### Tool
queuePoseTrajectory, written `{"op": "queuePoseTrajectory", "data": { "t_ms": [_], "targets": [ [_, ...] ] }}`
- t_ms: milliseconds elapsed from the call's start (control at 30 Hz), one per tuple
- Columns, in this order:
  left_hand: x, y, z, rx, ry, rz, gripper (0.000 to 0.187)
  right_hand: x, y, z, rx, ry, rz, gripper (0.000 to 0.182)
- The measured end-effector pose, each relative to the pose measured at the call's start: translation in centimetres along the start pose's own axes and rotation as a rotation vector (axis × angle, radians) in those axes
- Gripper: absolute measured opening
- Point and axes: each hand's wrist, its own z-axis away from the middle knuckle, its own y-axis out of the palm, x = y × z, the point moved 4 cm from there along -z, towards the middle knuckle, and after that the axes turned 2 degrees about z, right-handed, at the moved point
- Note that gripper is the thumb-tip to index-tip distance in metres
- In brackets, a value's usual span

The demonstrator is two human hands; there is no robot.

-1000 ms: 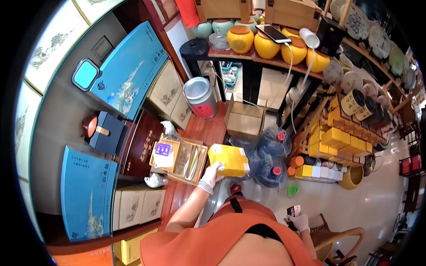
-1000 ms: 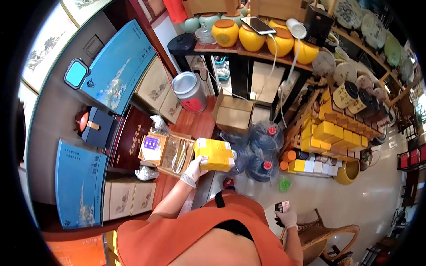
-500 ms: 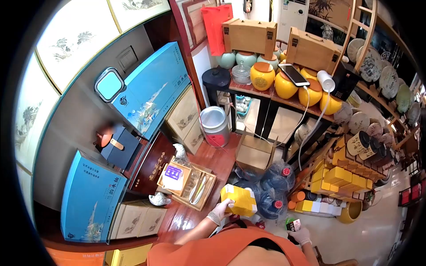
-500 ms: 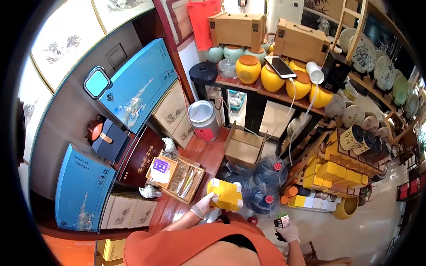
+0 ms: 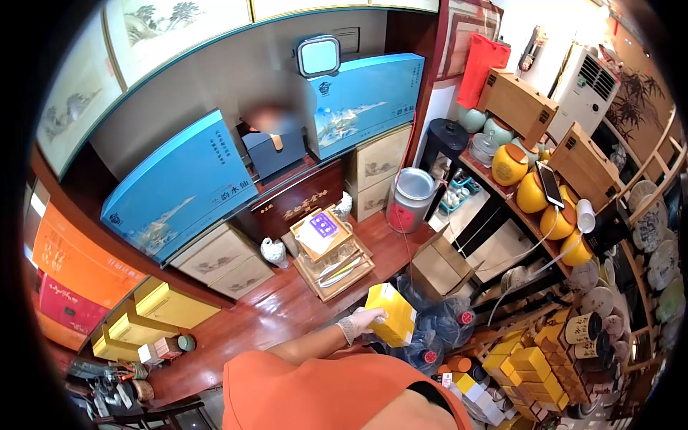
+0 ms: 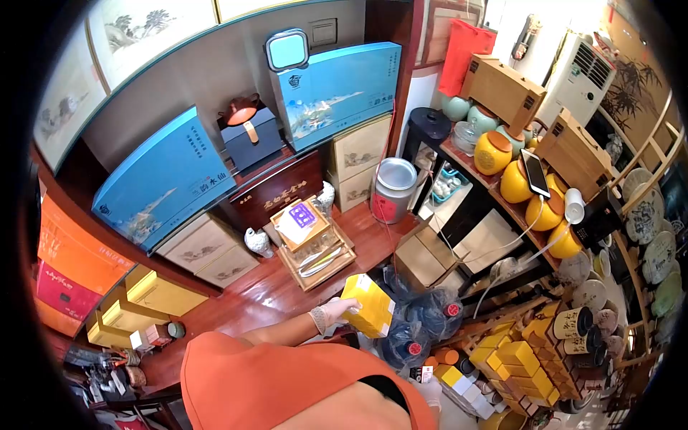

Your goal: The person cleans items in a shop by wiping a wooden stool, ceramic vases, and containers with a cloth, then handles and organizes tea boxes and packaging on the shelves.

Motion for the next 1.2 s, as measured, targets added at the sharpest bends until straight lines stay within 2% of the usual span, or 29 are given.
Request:
{"op": "queuePoseTrajectory", "data": {
  "t_ms": [133,233,333,433,500,600,667,700,767,900,1000,1100,1133,1200],
  "targets": [
    [-0.8,-0.2,2.7,0.040,0.045,-0.025,0.058,0.7,-0.3,-1.1,0.039,-0.084,0.046,0.053],
    [-0.8,-0.9,3.9,0.046,0.082,-0.003,0.058,-1.8,1.2,-4.6,0.081,-0.108,-0.058,0.056],
    [0.2,-2.6,3.4,-0.033,0.094,0.005,0.055,-1.6,1.3,-6.1,0.042,-0.160,0.079,0.061],
    [0.4,-3.3,3.8,0.005,0.113,0.106,0.052,2.8,-0.5,-4.4,0.081,-0.213,0.111,0.062],
    [0.6,-3.4,4.5,-0.016,0.042,0.228,0.047,4.4,-1.3,-3.7,0.086,-0.210,0.081,0.060],
    [-0.5,-1.7,6.8,0.129,0.048,0.402,0.046,5.7,-2.0,-3.4,0.119,-0.196,0.051,0.060],
    [0.5,-2.3,5.2,0.076,-0.003,0.337,0.047,7.6,-3.0,-1.7,0.164,-0.150,-0.054,0.055],
    [1.1,-2.7,4.2,0.046,-0.019,0.280,0.048,3.8,-0.3,-5.1,0.070,-0.222,0.085,0.056],
    [1.4,-2.6,3.5,0.020,-0.017,0.166,0.050,3.9,-0.5,-4.2,0.120,-0.192,0.009,0.060],
    [0.5,-1.8,2.9,-0.037,-0.016,-0.015,0.053,0.5,1.2,-4.6,0.063,-0.135,-0.004,0.060],
    [0.4,-1.4,1.7,-0.018,-0.002,-0.066,0.055,0.3,1.2,-2.8,0.051,-0.083,-0.063,0.057],
    [0.3,-0.6,0.9,0.000,0.007,-0.047,0.057,3.5,-0.7,1.1,0.149,0.039,-0.264,0.052],
    [0.2,-0.3,0.6,0.002,0.010,-0.034,0.057,0.7,1.1,-0.7,0.050,-0.070,-0.120,0.044],
    [0.3,0.2,0.1,-0.013,-0.001,0.002,0.058,0.4,1.3,0.1,0.061,-0.015,-0.222,0.040]
  ]
}}
